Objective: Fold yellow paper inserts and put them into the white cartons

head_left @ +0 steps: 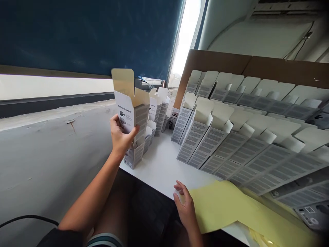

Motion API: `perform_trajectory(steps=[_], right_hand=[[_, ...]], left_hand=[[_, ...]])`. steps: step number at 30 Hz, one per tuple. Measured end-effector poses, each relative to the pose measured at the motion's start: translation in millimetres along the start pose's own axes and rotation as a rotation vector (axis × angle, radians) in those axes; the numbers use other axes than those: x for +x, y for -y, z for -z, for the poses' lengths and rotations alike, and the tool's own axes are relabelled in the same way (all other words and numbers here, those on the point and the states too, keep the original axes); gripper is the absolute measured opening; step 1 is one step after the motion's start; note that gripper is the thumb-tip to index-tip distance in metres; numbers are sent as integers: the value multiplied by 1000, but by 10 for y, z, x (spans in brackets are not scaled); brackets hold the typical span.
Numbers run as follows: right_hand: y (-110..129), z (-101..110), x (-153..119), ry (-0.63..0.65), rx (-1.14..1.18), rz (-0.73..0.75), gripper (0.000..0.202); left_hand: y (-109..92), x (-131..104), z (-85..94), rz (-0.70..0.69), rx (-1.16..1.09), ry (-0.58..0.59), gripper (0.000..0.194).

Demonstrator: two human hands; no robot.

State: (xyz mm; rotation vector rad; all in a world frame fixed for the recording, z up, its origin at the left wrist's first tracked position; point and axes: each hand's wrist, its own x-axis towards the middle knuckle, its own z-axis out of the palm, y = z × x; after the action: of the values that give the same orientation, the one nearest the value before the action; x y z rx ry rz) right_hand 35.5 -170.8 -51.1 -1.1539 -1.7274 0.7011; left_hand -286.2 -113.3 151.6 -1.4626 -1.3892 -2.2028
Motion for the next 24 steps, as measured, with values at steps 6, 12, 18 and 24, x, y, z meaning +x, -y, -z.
perform_trajectory(steps=[6, 12, 18, 24], right_hand=[[24, 15, -1, 17, 33, -47, 40], [177, 0, 38, -154, 183, 21, 25], [390, 266, -2, -408, 193, 98, 14], [383, 774, -384, -4, -282, 12, 69]], left_hand=[[-492, -72, 92, -137, -98, -1, 69], [-688, -843, -110, 18, -124, 411, 70], [4, -1744, -380, 340, -73, 557, 69], [381, -1945, -395, 455, -90, 602, 70]])
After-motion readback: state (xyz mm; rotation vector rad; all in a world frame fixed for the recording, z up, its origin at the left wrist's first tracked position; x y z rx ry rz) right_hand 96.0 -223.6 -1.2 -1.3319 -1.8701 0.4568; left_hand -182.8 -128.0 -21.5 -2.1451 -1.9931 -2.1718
